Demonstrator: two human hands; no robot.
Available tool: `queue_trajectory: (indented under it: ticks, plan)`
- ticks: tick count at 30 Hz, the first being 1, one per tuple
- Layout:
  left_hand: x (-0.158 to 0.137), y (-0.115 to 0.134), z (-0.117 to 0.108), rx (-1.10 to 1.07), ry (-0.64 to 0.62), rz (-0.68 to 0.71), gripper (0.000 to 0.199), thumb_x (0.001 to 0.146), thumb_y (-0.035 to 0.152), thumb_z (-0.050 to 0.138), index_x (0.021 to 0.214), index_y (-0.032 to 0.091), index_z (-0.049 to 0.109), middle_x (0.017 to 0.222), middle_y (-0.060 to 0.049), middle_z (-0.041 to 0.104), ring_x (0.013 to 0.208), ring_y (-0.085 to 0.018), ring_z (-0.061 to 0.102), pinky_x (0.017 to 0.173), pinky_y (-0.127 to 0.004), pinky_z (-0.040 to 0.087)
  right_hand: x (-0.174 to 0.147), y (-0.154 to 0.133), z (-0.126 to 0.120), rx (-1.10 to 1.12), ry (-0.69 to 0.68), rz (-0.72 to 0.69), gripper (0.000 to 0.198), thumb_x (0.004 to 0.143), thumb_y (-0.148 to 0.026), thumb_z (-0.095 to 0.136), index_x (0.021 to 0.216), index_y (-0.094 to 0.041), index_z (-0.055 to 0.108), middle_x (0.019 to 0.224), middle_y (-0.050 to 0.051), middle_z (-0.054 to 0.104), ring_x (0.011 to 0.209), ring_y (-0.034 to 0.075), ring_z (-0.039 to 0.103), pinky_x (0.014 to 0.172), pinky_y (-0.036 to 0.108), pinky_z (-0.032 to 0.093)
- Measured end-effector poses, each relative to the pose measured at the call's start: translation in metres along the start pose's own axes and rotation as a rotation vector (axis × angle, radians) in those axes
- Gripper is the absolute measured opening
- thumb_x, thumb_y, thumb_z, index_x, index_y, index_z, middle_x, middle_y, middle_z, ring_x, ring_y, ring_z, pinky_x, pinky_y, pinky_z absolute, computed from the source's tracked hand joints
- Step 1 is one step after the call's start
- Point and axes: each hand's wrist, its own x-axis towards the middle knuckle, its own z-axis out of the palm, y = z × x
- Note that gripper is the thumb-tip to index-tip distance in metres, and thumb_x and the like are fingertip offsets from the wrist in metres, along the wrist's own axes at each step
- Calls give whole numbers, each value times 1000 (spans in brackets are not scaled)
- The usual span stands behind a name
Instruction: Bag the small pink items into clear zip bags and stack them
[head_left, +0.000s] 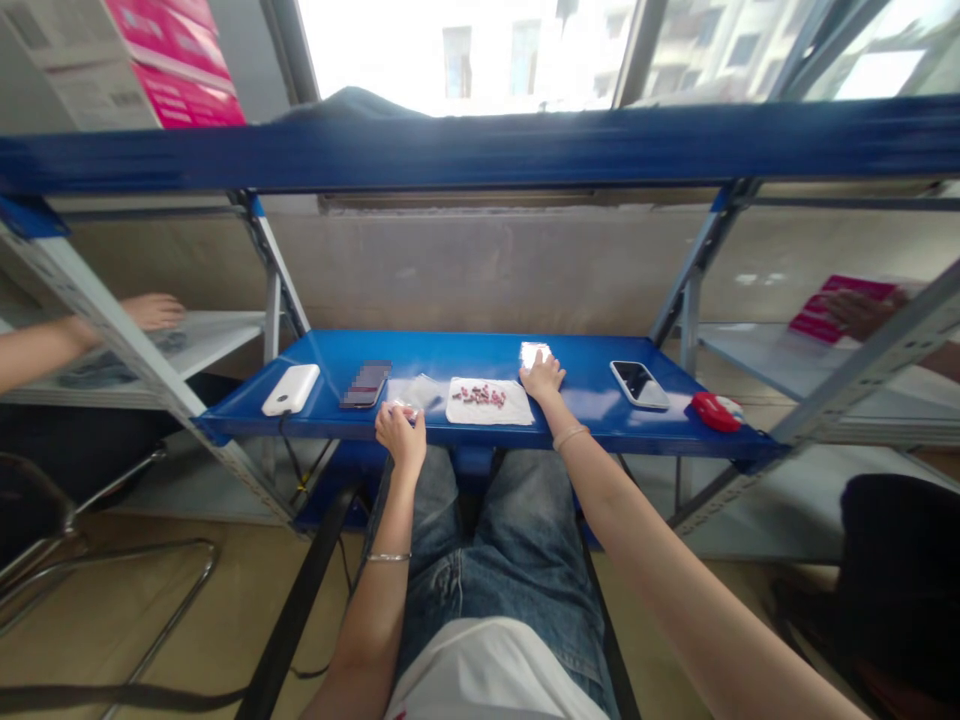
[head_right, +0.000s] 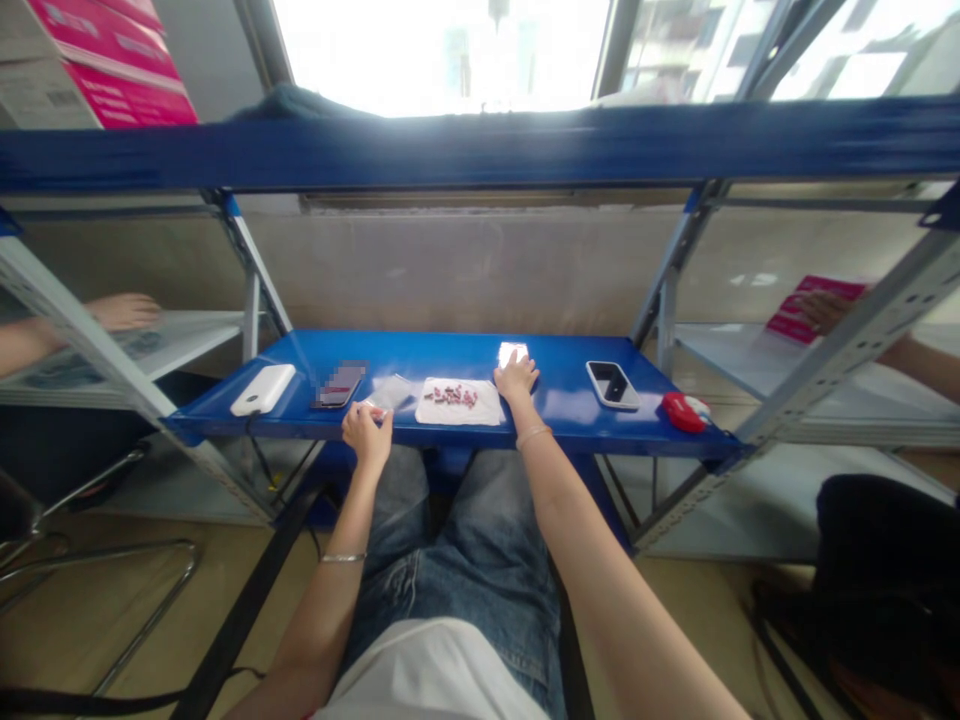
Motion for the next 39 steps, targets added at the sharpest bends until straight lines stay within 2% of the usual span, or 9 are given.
queue_trajectory:
  ticks: [6, 10, 14, 17, 20, 22, 24, 30, 39]
  plan:
    - [3, -1, -4, -51, 32, -32, 16, 75, 21, 61, 91, 17, 57, 110, -14, 62, 113, -33, 51, 94, -47, 39, 0, 1, -2, 34, 67, -28, 59, 86, -39, 44, 138, -14, 36, 142, 18, 38, 135, 35, 23, 105, 52, 21]
    - [7, -5, -4, -129, 68, -56, 21, 75, 16, 56, 96, 18, 57, 105, -13, 64, 108, -31, 55, 93, -46, 40, -8, -3, -14, 108, 171, -37, 53, 88, -39, 38, 135, -13, 42, 141, 17, 41, 135, 31, 24, 105, 50, 23]
    - [8, -6, -5, -284, 192, -21, 22, 77, 18, 54, 99, 18, 58, 98, -10, 66, 100, -24, 60, 91, -39, 43, -27, -21, -38, 251, 235, -11, 47, 87, -32, 39, 129, -15, 49, 139, 15, 45, 132, 29, 33, 103, 49, 28]
    - [7, 2, -12, -441, 269, 22, 29, 83, 26, 53, 110, 18, 55, 94, -8, 68, 91, -18, 64, 86, -32, 47, -49, -42, -62, 540, 120, -79, 40, 84, -32, 44, 118, -16, 58, 125, 14, 57, 115, 25, 51, 97, 42, 39]
    - [4, 16, -21, -554, 276, 54, 42, 84, 32, 54, 123, 17, 49, 93, -8, 70, 89, -17, 66, 86, -30, 48, -78, -63, -85, 891, -171, -281, 32, 80, -39, 54, 96, -15, 67, 97, 10, 69, 84, 20, 63, 76, 33, 50]
    - [1, 28, -26, -584, 233, 87, 38, 84, 36, 56, 117, 17, 55, 94, -9, 71, 91, -18, 67, 86, -30, 48, -99, -76, -95, 1051, -401, -394, 35, 77, -49, 58, 84, -15, 67, 77, 7, 69, 71, 18, 64, 63, 28, 50]
    - [-3, 38, -31, -599, 150, 144, 28, 84, 39, 55, 101, 18, 64, 95, -9, 71, 91, -19, 67, 85, -30, 49, -117, -87, -101, 1128, -516, -386, 42, 78, -56, 56, 75, -15, 66, 74, 7, 68, 66, 16, 64, 55, 23, 47]
    - [-19, 60, -36, -676, -33, 310, 23, 83, 35, 58, 93, 19, 71, 95, -7, 73, 91, -21, 67, 87, -33, 51, -139, -95, -98, 1199, -514, -269, 46, 76, -62, 56, 75, -17, 59, 74, 4, 64, 63, 14, 63, 42, 18, 43]
    - [-28, 67, -38, -737, -286, 397, 29, 83, 30, 57, 107, 19, 69, 112, -8, 69, 106, -23, 63, 96, -39, 49, -137, -69, -99, 1288, -563, -307, 36, 74, -50, 62, 87, -17, 65, 85, 6, 65, 74, 17, 65, 48, 21, 51]
